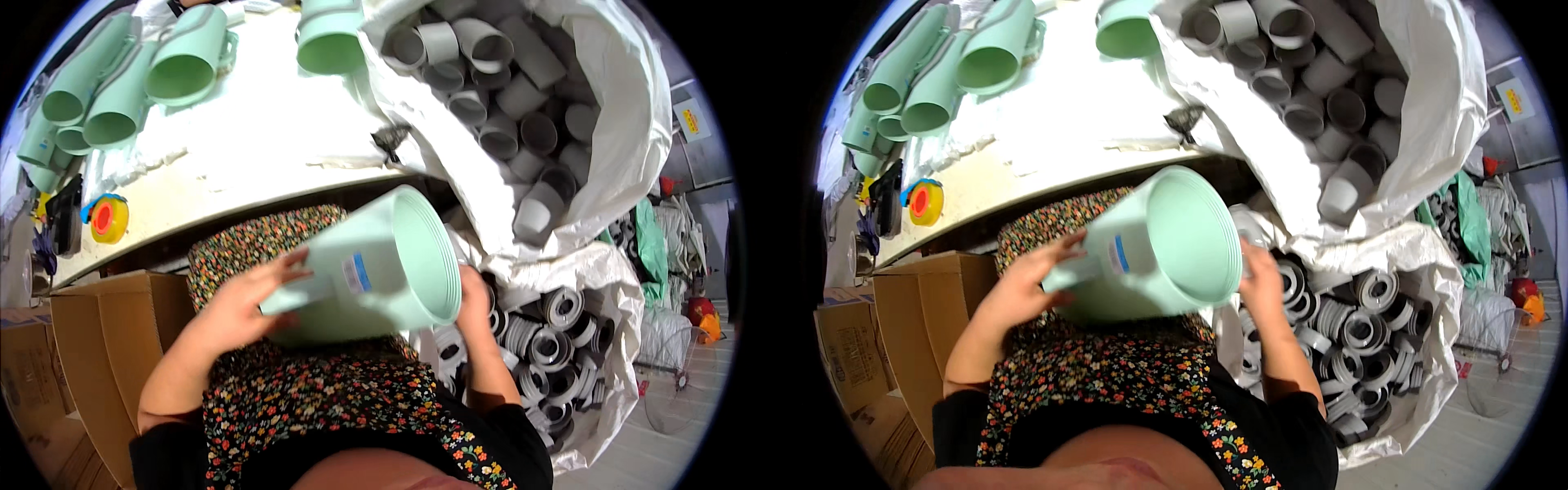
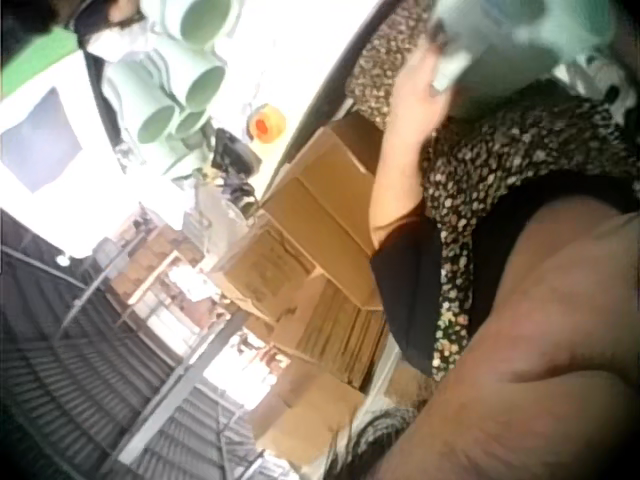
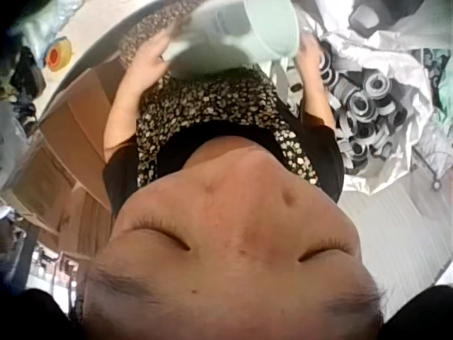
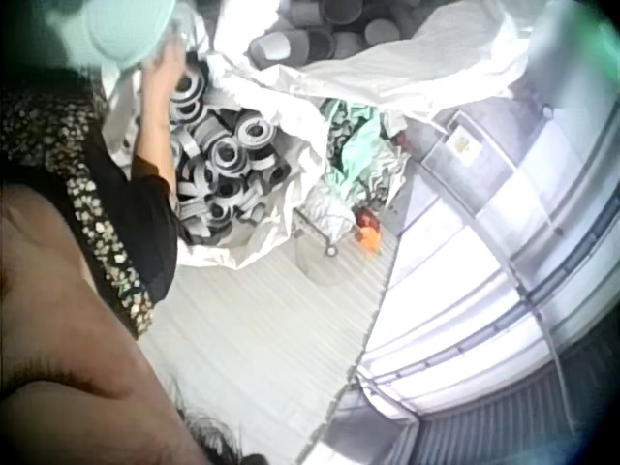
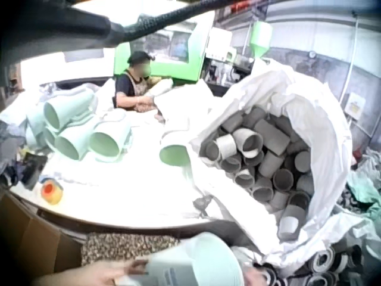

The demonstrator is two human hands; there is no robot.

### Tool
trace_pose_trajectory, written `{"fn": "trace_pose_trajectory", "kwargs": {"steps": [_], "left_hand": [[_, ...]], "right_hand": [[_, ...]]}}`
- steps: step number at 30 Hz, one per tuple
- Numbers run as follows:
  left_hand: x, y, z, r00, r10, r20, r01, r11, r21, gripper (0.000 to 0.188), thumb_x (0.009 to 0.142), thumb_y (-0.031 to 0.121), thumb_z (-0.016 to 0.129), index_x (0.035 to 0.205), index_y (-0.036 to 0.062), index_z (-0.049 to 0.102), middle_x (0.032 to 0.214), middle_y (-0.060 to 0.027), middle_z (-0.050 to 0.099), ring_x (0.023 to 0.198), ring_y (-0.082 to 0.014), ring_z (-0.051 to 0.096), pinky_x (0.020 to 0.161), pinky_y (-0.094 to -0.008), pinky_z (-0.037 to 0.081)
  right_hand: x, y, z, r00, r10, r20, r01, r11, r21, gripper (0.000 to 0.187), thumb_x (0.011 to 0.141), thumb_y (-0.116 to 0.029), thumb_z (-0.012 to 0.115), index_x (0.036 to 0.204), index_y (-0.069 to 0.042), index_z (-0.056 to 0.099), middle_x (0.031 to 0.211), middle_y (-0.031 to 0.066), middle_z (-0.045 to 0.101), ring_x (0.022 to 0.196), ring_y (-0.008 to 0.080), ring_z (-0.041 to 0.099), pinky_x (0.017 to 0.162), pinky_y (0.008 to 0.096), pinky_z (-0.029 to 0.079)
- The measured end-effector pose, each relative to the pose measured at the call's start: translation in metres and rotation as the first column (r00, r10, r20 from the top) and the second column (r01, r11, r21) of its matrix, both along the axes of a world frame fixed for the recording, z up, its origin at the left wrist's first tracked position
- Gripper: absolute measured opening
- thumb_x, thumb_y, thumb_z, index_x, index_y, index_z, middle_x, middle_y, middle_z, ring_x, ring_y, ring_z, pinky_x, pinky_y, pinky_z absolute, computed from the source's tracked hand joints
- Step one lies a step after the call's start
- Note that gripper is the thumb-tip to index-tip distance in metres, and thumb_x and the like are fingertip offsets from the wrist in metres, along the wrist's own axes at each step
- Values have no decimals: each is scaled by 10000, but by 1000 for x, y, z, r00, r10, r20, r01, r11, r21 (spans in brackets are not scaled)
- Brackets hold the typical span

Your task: The person assembles light green pitchers with grey lids and places them into a cardboard box. They then seal the box with tape using a handheld dispenser. The person repeats the process of assembling pitchers and placing them into the box.

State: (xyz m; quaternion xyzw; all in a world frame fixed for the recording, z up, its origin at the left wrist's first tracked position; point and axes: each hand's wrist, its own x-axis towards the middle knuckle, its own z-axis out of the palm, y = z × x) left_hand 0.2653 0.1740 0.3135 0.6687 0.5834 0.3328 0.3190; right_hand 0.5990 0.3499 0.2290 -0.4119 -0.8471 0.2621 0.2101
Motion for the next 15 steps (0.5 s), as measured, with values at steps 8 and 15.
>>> {"fn": "trace_pose_trajectory", "kwargs": {"steps": [8,15], "left_hand": [[-1,-7,-4,977,188,101,-176,977,-119,501,746,170,705,1199,107,503,1267,-153,498,1096,-309,544,898,-362,460],[-46,12,-10,941,59,334,11,979,-201,550,757,73,693,1265,73,483,1120,-123,600,994,-200,581,870,-304,455]], "right_hand": [[-73,1,126,917,370,-150,-331,914,233,559,769,-361,650,1186,-2,547,1053,179,592,935,298,570,838,354,438],[-81,4,127,828,537,-161,-465,819,337,525,766,-319,653,1157,18,556,1020,179,609,868,320,596,792,359,459]]}}
